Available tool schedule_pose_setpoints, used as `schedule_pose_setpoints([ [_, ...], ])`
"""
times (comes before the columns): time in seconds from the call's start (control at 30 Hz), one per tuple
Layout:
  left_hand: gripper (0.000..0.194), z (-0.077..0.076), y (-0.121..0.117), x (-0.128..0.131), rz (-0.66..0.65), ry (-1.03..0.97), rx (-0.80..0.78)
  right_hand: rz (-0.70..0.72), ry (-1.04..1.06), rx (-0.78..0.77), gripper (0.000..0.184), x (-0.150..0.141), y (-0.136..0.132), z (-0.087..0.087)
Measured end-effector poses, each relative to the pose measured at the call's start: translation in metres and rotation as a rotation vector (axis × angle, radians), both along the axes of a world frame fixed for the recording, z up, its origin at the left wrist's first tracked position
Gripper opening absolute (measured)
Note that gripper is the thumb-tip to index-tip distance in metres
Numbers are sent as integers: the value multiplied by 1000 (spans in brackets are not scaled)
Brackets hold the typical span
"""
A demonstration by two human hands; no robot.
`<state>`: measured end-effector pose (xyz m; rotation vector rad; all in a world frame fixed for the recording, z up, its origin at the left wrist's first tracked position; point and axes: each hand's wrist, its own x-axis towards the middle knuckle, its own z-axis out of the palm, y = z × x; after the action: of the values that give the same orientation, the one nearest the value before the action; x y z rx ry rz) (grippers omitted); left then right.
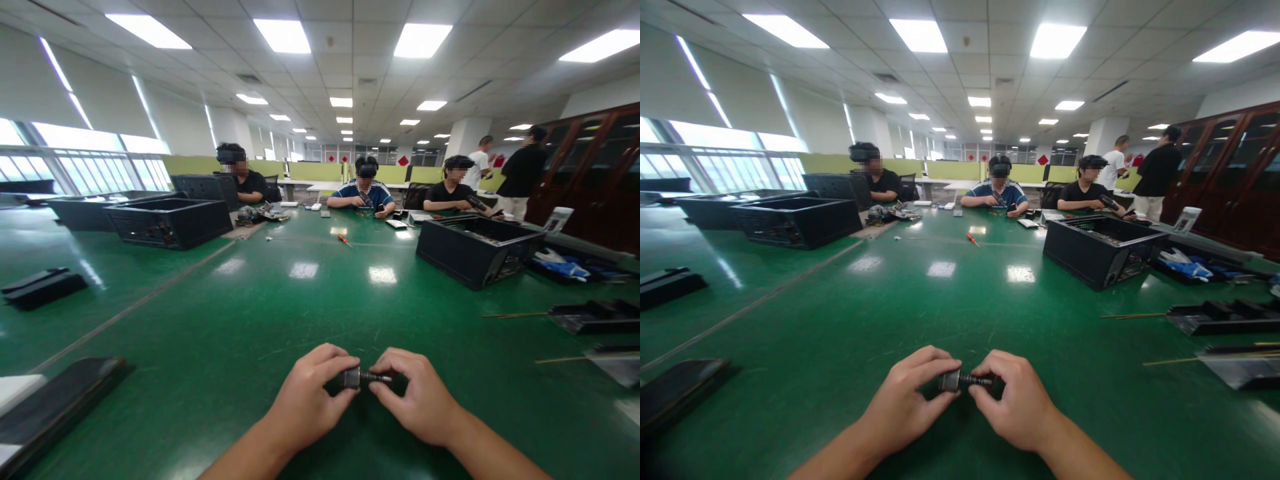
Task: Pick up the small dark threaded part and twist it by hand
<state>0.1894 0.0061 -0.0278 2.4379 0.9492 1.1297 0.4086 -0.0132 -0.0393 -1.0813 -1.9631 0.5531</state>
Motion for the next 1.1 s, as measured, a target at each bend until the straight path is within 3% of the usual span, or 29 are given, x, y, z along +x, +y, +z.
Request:
schedule_pose_setpoints([
  [1.1,34,-1,3,-5,16,2,5,9,3,0,5,5,2,4],
])
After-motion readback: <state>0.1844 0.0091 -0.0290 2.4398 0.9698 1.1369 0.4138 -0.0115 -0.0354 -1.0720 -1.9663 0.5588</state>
